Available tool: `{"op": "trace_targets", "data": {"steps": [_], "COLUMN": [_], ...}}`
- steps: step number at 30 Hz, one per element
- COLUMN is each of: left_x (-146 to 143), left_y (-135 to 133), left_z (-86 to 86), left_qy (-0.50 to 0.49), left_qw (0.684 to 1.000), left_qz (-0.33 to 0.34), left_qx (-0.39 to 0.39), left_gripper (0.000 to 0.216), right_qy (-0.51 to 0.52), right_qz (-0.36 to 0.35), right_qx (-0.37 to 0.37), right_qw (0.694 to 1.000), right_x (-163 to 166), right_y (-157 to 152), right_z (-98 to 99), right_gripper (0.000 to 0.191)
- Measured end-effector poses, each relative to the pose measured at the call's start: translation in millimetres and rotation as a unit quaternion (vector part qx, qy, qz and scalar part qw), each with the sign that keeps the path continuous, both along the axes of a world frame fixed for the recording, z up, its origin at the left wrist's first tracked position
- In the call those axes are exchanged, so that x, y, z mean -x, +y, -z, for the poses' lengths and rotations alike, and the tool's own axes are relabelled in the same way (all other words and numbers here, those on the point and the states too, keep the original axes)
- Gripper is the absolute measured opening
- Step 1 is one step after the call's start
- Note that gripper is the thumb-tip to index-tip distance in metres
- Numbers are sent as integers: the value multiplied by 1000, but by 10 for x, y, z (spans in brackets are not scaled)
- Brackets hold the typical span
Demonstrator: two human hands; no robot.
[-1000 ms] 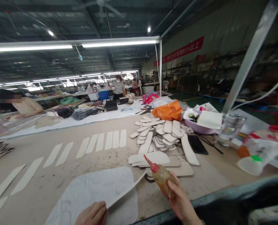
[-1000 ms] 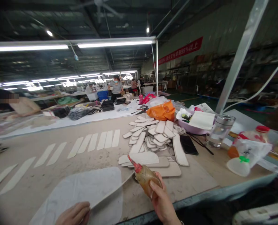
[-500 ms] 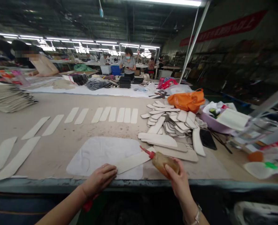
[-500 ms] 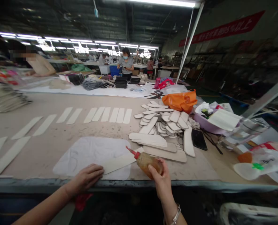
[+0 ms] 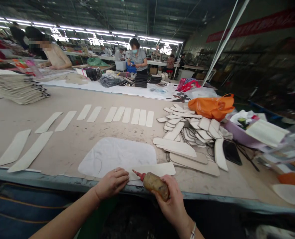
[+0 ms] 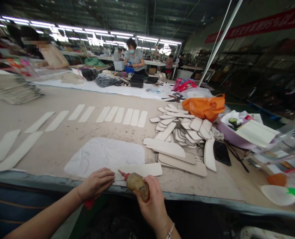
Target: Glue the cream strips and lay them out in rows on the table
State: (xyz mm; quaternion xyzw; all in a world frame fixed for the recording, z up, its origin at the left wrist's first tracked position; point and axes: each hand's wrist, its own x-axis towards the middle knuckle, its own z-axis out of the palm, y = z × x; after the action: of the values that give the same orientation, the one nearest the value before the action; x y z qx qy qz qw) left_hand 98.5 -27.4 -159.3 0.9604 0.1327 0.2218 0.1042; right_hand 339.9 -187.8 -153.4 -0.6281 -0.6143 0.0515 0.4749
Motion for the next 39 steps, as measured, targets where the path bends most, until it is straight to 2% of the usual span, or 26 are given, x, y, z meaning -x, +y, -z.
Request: {"op": "trace_targets", "data": {"steps": [6, 19, 28, 39], "left_x": [-4, -36, -56, -46], "left_y": [22, 14, 7, 51], "left_z": [30, 3, -21, 37], "left_qy": [-1, 11, -4, -7], "left_qw": [1000, 1000, 1000, 999], "left_qz": [6, -3, 12, 22], "left_qx": [-11, -6, -19, -32], "left_gripper": [19, 18, 18, 18], "right_qy": [-37, -58, -66, -109], "right_qz": [-10, -41, 46, 183], "right_qx": [2, 18, 46, 46], "right_qw": [999, 997, 996, 976], "right_x": [71, 48, -259, -647], "right_y": [42, 24, -196, -353], "right_z": [90, -19, -26, -101], "right_gripper": [43, 41, 34, 29]}}
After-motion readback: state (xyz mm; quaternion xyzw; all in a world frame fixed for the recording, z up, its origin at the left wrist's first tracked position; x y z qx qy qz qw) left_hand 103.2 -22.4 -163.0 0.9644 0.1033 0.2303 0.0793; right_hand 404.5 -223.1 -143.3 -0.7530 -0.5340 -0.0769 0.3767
